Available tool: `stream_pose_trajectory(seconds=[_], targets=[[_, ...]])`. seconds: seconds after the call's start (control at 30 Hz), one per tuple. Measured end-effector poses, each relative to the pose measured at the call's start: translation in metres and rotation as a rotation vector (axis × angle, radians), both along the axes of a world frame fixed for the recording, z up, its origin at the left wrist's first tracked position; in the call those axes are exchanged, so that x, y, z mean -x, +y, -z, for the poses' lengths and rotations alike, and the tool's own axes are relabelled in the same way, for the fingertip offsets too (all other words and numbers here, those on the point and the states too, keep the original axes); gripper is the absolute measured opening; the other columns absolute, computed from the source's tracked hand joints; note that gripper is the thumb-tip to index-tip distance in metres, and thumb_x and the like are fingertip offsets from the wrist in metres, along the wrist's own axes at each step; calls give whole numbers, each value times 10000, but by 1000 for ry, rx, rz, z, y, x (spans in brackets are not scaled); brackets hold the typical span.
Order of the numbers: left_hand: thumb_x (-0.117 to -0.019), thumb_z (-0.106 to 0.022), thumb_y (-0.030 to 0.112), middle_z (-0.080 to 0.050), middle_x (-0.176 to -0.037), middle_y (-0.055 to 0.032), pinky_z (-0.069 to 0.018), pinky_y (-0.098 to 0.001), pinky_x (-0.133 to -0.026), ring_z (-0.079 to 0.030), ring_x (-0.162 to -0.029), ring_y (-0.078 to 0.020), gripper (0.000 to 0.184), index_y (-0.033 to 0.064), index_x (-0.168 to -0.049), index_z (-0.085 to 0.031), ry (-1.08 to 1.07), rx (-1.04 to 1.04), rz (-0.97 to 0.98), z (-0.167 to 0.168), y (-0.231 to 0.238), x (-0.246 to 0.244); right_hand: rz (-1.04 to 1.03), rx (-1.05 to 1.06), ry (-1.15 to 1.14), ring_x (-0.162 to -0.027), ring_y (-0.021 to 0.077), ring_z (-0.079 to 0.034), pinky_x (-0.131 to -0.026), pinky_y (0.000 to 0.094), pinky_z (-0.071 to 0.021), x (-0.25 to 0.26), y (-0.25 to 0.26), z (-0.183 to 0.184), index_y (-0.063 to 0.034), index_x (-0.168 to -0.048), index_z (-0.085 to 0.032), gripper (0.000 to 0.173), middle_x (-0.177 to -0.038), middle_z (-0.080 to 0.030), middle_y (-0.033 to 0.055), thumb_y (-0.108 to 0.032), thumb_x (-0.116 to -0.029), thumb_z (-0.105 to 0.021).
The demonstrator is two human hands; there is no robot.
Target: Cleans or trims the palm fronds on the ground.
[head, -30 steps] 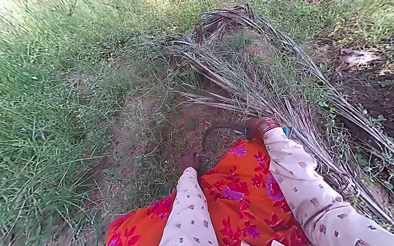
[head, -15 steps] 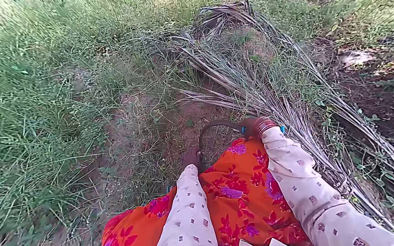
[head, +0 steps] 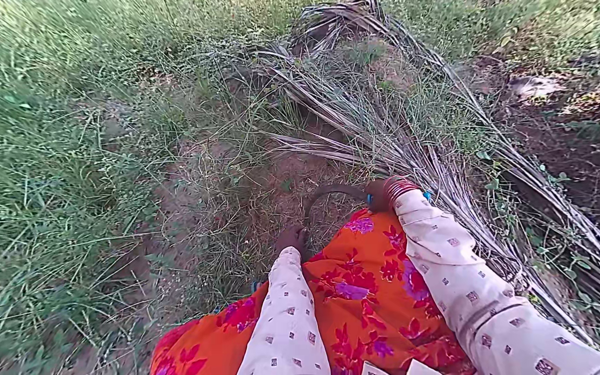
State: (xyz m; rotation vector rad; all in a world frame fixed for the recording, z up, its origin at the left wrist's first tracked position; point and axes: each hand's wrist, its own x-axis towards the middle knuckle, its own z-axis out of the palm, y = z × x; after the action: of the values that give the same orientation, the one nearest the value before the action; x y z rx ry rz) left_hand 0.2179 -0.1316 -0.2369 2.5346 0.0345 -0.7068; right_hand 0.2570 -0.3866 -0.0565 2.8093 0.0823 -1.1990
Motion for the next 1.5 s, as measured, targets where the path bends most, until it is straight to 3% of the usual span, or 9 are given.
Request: stream_pose_trajectory(seconds=[0.17, 0.3, 0.47, 0.6, 0.7, 1.0, 1.17, 1.3, 1.5], targets=[[-1099, -466, 328, -600, -1477, -92, -453, -561, -1114, -564, -1373, -306, 382, 185, -1417, -621, 54, -62, -122, -8, -10, -2, -34, 41, 0, -1209, 437, -599, -973, 665, -451, -4, 0, 18, 43, -1216, -652, 531, -1244, -641, 267, -355, -888, -780], [-1079, -491, 346, -636, -1425, -104, -476, -590, -1074, -591, -1337, -319, 366, 204, -1377, -647, 104, -111, -154, -11, -19, -6, 3, 29, 11, -1252, 448, -575, -1011, 654, -436, 11, 4, -12, 44, -1273, -627, 464, -1296, -617, 283, -276, -952, -724], [-1117, -432, 303, -633, -1408, -173, -450, -557, -1117, -594, -1331, -335, 396, 89, -1397, -612, 58, 71, -423, -4, 8, -8, 238, -128, -183, -933, 382, -630, -863, 584, -476, 25, -37, -48, 47, -1182, -640, 368, -1053, -651, 252, -200, -939, -765], [-1095, -491, 252, -493, -1548, -189, -446, -524, -1138, -517, -1404, -357, 408, 115, -1475, -550, -47, 60, -562, 24, 38, -2, 252, -141, -232, -1184, 443, -609, -1015, 641, -434, 9, -18, -32, 27, -1280, -630, 424, -1237, -646, 278, -234, -963, -734], [-1047, -605, 288, -428, -1578, -227, -432, -511, -1146, -470, -1428, -396, 455, 127, -1471, -563, -123, 6, -523, 24, 29, 1, 149, -124, -177, -1177, 442, -610, -999, 646, -438, 1, -10, -15, 34, -1247, -636, 420, -1218, -649, 274, -256, -960, -734], [-1041, -590, 296, -434, -1603, -145, -386, -563, -1167, -402, -1481, -374, 422, 227, -1457, -596, -49, -55, -41, -6, -32, -25, 112, -92, -119, -1187, 443, -600, -1012, 639, -428, 0, -16, -4, 47, -1275, -623, 462, -1229, -640, 289, -271, -958, -732], [-1081, -502, 236, -494, -1572, -125, -390, -547, -1174, -405, -1496, -339, 371, 147, -1424, -612, 17, -67, -82, -6, -26, -27, 126, -110, -134, -1167, 448, -601, -1004, 642, -424, 1, -15, -3, 64, -1242, -626, 452, -1208, -637, 299, -261, -952, -745], [-1103, -468, 234, -551, -1518, -153, -389, -505, -1186, -508, -1426, -321, 382, 84, -1429, -599, 48, 30, -242, -2, -12, -22, 104, -168, -85, -1075, 411, -630, -952, 614, -454, 0, -11, -3, 58, -1187, -651, 387, -1120, -659, 268, -234, -952, -750], [-1080, -524, 235, -604, -1446, -172, -417, -506, -1162, -567, -1364, -319, 356, 63, -1375, -622, -8, 129, -272, 10, -4, -14, 45, -107, -68, -1164, 421, -617, -988, 637, -450, -4, 3, 3, 20, -1259, -636, 456, -1216, -653, 254, -308, -959, -737]])
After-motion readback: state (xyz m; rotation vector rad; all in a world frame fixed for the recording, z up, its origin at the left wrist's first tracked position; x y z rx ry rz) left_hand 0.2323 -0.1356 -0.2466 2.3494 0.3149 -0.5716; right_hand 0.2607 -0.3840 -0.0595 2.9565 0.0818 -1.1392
